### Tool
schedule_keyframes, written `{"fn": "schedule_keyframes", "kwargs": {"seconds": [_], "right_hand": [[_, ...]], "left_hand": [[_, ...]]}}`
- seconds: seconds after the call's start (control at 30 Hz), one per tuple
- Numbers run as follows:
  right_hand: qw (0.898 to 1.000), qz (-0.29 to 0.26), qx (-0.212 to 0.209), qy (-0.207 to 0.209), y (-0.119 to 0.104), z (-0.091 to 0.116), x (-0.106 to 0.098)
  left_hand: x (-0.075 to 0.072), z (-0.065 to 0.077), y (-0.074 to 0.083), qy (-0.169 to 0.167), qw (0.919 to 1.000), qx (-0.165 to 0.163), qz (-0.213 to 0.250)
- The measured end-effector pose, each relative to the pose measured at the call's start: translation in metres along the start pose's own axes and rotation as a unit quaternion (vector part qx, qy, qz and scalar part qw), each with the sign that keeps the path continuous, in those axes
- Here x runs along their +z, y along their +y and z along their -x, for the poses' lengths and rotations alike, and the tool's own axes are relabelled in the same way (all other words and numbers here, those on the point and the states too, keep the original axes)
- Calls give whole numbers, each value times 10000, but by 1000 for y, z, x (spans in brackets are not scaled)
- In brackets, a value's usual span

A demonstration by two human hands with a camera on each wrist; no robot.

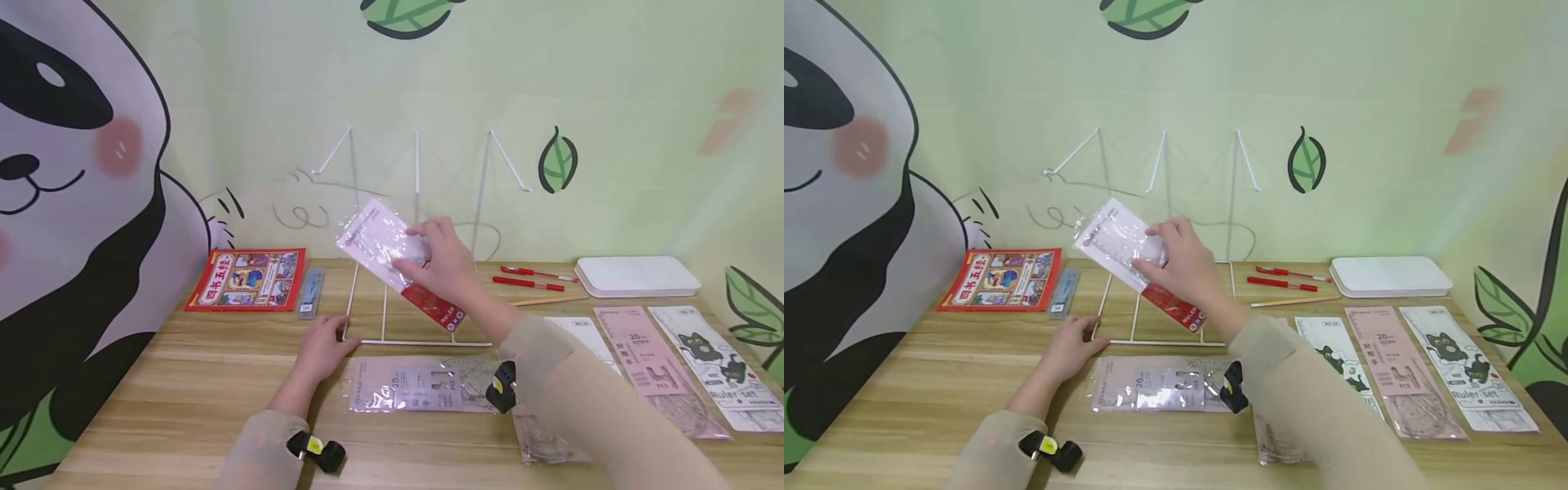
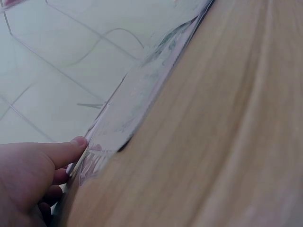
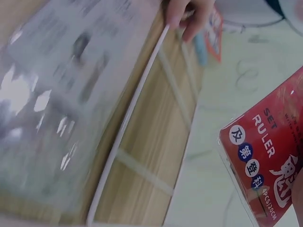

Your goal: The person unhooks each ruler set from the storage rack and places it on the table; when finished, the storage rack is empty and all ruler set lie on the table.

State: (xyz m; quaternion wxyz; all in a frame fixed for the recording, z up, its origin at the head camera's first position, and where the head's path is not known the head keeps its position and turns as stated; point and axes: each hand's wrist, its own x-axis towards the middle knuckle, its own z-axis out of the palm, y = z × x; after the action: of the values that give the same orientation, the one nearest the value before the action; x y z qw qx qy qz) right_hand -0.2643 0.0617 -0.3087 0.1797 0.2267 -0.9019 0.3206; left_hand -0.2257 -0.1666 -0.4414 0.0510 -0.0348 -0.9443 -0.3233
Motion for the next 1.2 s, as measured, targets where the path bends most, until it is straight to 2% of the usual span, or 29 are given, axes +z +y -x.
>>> {"fn": "schedule_keyframes", "kwargs": {"seconds": [0.2,0.37,0.53,0.73,0.97,1.2], "right_hand": [[9993,260,271,-67,41,11,-18],[9970,556,372,-388,67,28,-41],[9927,964,-89,-721,86,48,-46],[9822,1197,-680,-1281,86,72,-37],[9581,1336,-1423,-2097,73,95,-21],[9451,1015,-1597,-2665,61,112,-7]], "left_hand": [[1,0,0,28,10000,-7,14],[3,-2,4,15,10000,9,93],[2,-2,2,-10,10000,-13,53],[2,-4,0,-221,9996,-158,13],[-4,-7,0,-498,9985,-126,-163],[-9,-7,0,-657,9977,-67,-176]]}}
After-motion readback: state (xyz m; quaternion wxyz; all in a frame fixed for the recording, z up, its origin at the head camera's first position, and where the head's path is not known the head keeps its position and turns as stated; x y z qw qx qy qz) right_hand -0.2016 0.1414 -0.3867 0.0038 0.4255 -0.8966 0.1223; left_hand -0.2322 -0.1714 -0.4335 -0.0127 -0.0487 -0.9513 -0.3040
